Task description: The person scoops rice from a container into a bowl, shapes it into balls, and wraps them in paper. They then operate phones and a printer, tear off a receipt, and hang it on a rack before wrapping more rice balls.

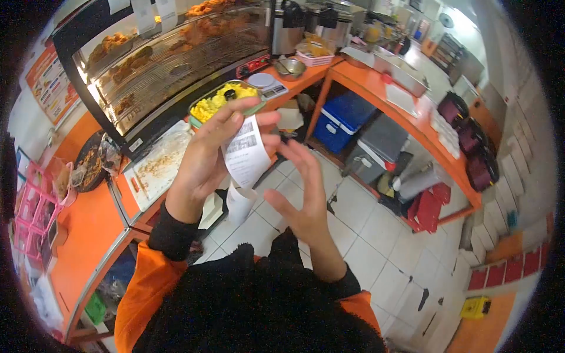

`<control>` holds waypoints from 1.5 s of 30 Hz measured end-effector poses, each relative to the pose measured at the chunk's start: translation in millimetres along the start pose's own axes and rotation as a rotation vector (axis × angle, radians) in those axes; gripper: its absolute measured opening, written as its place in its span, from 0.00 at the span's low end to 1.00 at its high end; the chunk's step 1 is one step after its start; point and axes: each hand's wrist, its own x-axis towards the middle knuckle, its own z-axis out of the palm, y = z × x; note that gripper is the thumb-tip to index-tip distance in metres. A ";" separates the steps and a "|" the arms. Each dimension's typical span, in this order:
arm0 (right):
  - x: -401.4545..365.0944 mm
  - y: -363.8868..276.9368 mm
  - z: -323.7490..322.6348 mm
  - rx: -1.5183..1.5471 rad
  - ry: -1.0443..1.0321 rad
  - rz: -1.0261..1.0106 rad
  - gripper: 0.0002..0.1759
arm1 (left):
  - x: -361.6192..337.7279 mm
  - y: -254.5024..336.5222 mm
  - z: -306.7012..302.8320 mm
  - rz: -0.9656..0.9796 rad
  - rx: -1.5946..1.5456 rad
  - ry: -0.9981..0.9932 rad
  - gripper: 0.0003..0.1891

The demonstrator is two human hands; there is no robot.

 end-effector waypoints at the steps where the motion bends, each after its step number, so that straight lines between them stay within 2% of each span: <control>1: 13.9 16.2 -3.2 0.068 -0.120 0.051 0.36 | 14.2 3.0 -7.1 0.024 0.033 -0.003 0.18; 4: 58.6 59.9 -16.8 0.236 -0.417 0.184 0.29 | 62.0 17.3 -27.3 0.088 0.158 0.020 0.17; 5: 75.3 64.0 -18.5 0.336 -0.426 0.202 0.17 | 81.2 22.4 -35.1 0.114 0.227 0.030 0.17; 8: 121.6 106.4 -32.1 0.487 -0.517 0.316 0.11 | 130.7 40.8 -50.2 0.223 0.551 -0.015 0.19; 9: 136.9 113.9 -32.8 0.544 -0.484 0.364 0.06 | 147.7 47.8 -59.7 0.263 0.690 -0.043 0.19; 11: 166.1 133.9 -37.2 0.586 -0.477 0.430 0.05 | 177.0 62.6 -78.9 0.361 1.024 -0.072 0.21; 14: 203.4 163.7 -29.7 0.604 -0.486 0.431 0.04 | 196.2 86.0 -91.5 0.298 1.375 0.044 0.22; 15: 213.8 171.9 -26.3 0.608 -0.507 0.432 0.04 | 202.1 91.4 -96.4 0.312 1.413 0.129 0.20; 18: 238.0 192.0 -14.5 0.645 -0.552 0.437 0.04 | 210.5 112.4 -110.4 0.228 1.550 0.178 0.19; 22: 270.3 216.2 5.6 0.644 -0.563 0.414 0.04 | 221.1 133.8 -130.9 0.209 1.457 0.208 0.18; 26: 299.3 237.8 34.7 0.637 -0.551 0.373 0.04 | 239.4 156.8 -148.8 0.291 1.489 0.298 0.16; 30: 324.5 249.6 65.1 0.653 -0.542 0.363 0.04 | 256.2 186.8 -159.2 0.363 1.659 0.366 0.14; 31: 332.6 252.0 74.0 0.661 -0.543 0.351 0.04 | 262.4 194.4 -174.2 0.474 1.659 0.318 0.13; 34: 352.3 263.3 99.1 0.687 -0.546 0.329 0.04 | 275.4 222.1 -174.4 0.425 1.823 0.414 0.11; 35: 357.6 263.6 106.6 0.710 -0.543 0.332 0.04 | 280.7 230.4 -180.1 0.524 1.902 0.353 0.11; 38: 369.4 272.0 125.9 0.711 -0.525 0.297 0.04 | 289.7 249.3 -184.1 0.495 1.972 0.377 0.11; 41: 379.2 273.5 139.4 0.742 -0.550 0.314 0.05 | 296.1 261.9 -192.8 0.678 2.153 0.307 0.11; 45: 392.1 281.4 157.2 0.820 -0.590 0.296 0.05 | 301.7 275.7 -192.5 0.728 2.262 0.377 0.11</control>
